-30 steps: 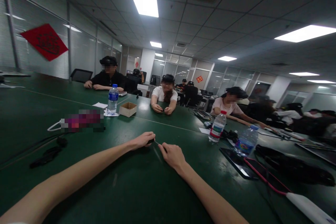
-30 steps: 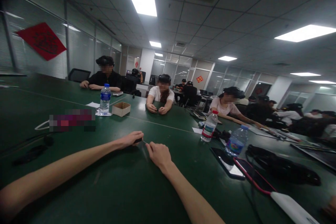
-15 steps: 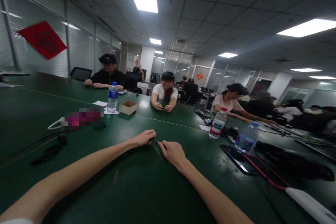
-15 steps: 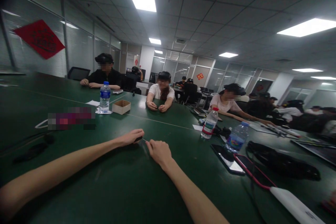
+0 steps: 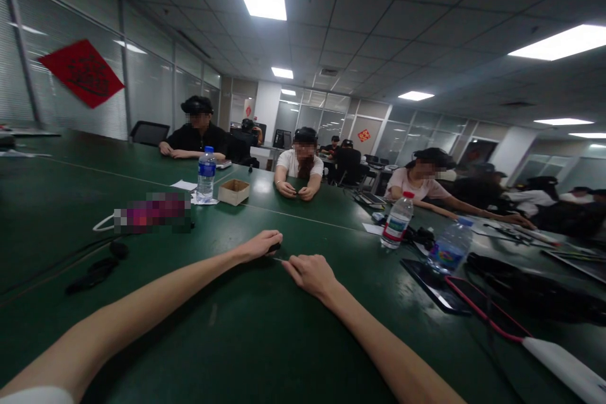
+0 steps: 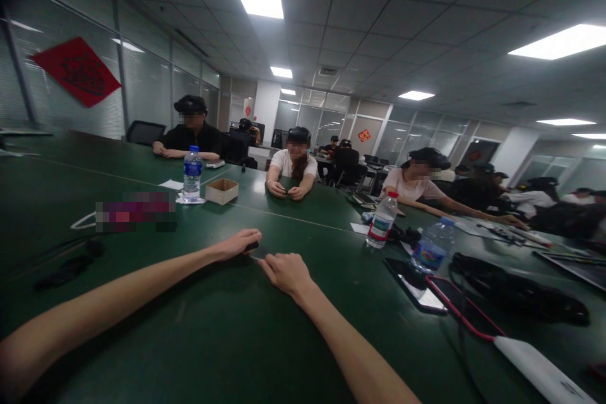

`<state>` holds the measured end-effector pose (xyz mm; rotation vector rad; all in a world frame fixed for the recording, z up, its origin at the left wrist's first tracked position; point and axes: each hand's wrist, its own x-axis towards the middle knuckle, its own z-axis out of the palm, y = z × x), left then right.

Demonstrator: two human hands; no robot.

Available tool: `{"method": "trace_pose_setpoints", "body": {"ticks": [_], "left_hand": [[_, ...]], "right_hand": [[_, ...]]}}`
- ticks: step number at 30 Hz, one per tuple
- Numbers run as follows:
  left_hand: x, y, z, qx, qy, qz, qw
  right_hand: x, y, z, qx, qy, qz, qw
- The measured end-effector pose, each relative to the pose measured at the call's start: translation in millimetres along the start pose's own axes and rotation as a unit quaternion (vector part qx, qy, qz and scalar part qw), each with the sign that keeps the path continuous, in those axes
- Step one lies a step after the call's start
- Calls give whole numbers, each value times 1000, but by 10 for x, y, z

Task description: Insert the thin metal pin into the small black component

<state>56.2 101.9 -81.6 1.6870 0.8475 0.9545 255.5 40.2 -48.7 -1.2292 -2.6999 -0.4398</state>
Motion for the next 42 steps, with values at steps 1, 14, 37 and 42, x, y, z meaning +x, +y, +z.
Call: {"method": "trace_pose_setpoints", "body": {"ticks": [1,14,37,42], "left_hand": [[3,-4,0,1,1,2,1000],[-45,103,29,75,-15,-14,997],[-29,75,45,46,-4,-28,999],[-25,70,60,44,-3,-36,998]], "right_hand": [[2,7,8,5,8,28,1000],[8,51,43,20,14,97,995],[13,59,46,6,13,51,999],[16,66,62,6,13,85,996]]}}
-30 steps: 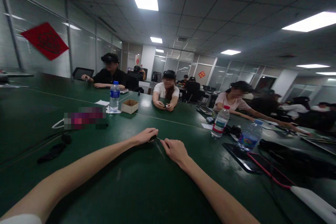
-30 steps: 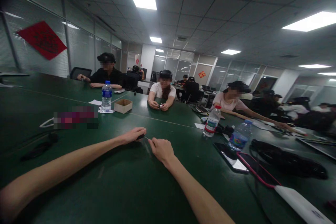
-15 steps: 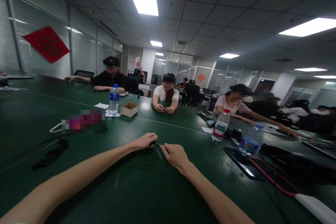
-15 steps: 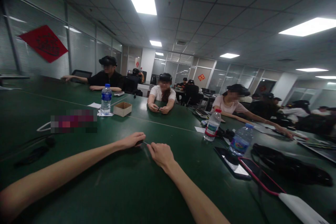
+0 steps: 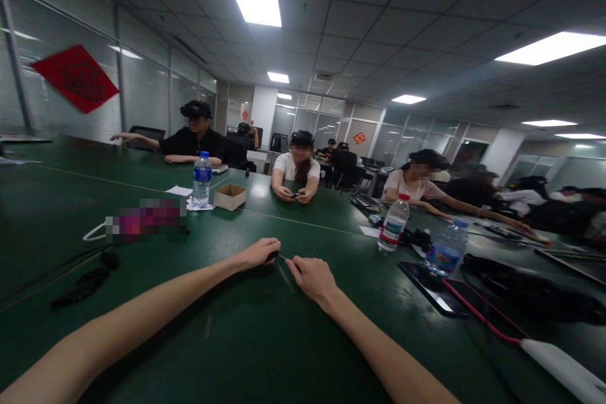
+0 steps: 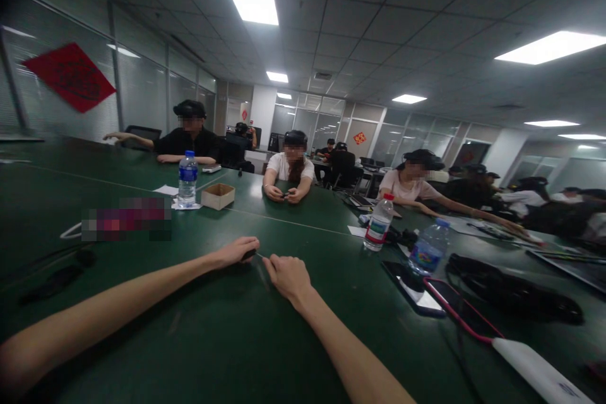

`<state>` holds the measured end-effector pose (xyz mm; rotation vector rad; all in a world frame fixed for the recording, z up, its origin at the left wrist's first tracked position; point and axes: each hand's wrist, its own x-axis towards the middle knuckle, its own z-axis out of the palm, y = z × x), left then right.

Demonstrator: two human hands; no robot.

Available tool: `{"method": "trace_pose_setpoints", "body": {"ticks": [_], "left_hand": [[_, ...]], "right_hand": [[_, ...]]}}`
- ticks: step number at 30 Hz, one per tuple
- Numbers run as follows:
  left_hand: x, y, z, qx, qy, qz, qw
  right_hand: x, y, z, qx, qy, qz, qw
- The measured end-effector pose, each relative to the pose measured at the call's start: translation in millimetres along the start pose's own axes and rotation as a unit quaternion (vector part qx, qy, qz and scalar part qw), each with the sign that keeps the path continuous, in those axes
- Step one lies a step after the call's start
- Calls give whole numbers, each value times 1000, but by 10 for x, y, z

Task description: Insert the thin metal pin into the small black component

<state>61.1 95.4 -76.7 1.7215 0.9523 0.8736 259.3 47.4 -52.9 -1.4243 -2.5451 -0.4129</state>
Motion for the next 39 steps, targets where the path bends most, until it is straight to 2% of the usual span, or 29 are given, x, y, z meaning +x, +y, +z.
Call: {"method": "trace_pose_setpoints", "body": {"ticks": [4,11,19,25,29,36,39], "left_hand": [[10,-15,-2,2,-11,-1,1000],[-29,0,-32,68,-39,20,997],[-31,2,-44,92,-29,76,992],[-31,13,-38,37,-52,24,998],[-33,31,-36,31,-56,21,998],[-15,26,-88,72,-67,44,994],[11,15,-86,61,-44,38,996]], "right_hand": [[-6,-19,-6,3,-9,9,1000],[-2,-12,-50,12,-19,-11,1000],[-17,5,-62,22,-16,-21,999],[-15,-13,-72,31,-27,-5,999],[-11,-9,-65,26,-34,-4,999],[-11,10,-50,2,-22,-50,998],[-29,-74,-65,-6,-27,-120,992]]}}
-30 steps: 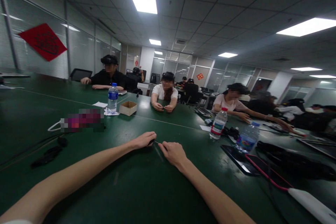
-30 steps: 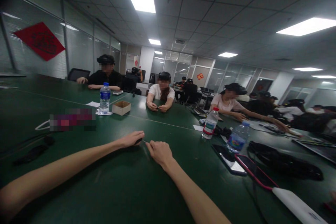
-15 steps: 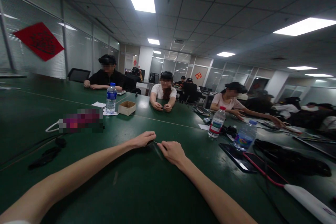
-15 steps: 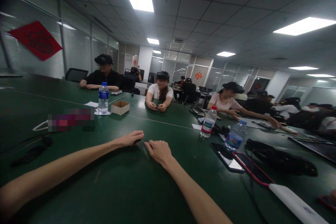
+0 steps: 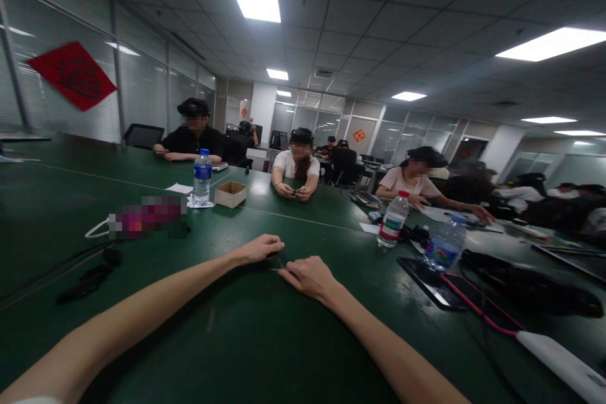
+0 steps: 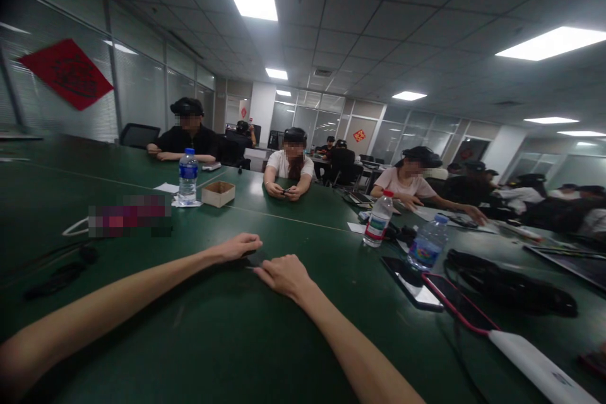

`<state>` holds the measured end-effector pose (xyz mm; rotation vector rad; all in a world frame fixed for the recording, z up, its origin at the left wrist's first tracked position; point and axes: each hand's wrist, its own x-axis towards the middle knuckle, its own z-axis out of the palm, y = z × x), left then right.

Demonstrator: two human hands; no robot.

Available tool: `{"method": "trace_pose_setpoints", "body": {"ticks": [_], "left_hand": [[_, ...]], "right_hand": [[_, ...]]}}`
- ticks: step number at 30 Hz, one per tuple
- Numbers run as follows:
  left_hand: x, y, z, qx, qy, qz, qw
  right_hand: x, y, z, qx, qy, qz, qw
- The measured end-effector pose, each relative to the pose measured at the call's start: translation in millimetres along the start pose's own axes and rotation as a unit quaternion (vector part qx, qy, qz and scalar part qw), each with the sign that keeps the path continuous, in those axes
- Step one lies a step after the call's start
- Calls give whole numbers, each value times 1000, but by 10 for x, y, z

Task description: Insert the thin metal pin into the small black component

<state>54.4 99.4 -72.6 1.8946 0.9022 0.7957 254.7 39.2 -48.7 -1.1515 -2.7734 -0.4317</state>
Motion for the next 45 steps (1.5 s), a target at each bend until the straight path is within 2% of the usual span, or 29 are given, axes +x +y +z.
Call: {"method": "trace_pose_setpoints", "body": {"ticks": [2,4,11,16,21,30,40,45], "left_hand": [[12,-12,15,-35,21,-6,999],[15,-29,33,-78,35,-10,996],[2,-39,58,-135,44,-20,990],[9,-39,67,-154,36,-24,987],[27,-75,75,-141,43,-30,989],[-9,-48,49,-119,19,-24,992],[-13,-56,33,-108,-10,-33,994],[-27,-6,25,-91,-35,-35,995]], "right_hand": [[4,-71,-10,-4,5,-45,999],[7,-115,-17,-6,16,-41,999],[10,-52,13,47,38,132,989],[23,-38,60,76,34,145,986],[32,-66,37,44,16,174,984],[23,-59,32,48,24,160,986],[107,-13,-10,23,-40,125,991],[89,6,-13,5,-46,101,994]]}}
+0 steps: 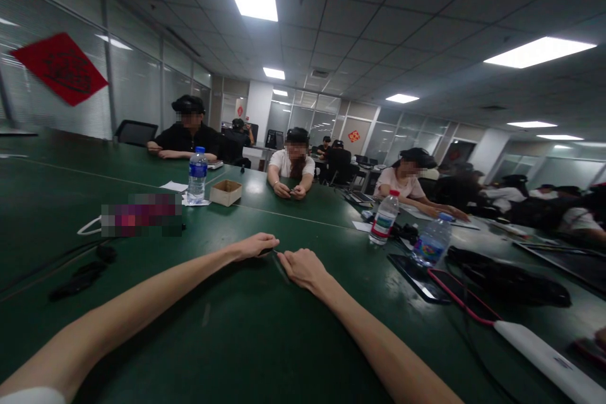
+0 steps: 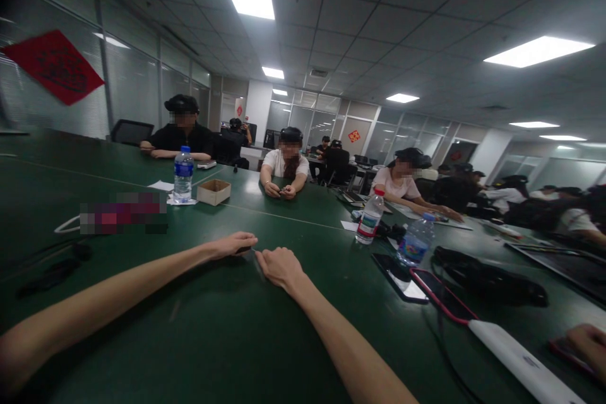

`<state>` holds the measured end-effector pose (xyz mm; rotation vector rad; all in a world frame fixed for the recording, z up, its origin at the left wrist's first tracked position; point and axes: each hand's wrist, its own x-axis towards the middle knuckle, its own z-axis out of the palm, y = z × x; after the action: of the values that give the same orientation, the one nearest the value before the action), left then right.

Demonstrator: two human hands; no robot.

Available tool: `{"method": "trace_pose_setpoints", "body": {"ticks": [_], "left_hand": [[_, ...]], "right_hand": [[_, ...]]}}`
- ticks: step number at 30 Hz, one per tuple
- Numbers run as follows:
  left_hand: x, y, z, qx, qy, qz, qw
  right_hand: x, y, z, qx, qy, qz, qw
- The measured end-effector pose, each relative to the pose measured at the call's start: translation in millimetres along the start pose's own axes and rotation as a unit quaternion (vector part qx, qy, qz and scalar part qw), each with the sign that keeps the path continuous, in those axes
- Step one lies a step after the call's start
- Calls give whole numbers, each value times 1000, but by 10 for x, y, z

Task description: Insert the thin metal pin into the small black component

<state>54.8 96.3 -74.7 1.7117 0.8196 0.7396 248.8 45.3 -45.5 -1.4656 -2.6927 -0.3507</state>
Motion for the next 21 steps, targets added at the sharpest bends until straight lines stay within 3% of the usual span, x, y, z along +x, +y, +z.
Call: {"method": "trace_pose_setpoints", "body": {"ticks": [7,13,21], "left_hand": [[-5,23,-52,4,-44,-14,999],[47,7,-38,-30,-26,3,999],[41,-44,-45,-92,10,21,995]], "right_hand": [[-8,34,-7,-36,-6,-43,998],[4,-84,-38,-57,-18,-143,988],[-47,-80,7,-13,36,20,999]]}}
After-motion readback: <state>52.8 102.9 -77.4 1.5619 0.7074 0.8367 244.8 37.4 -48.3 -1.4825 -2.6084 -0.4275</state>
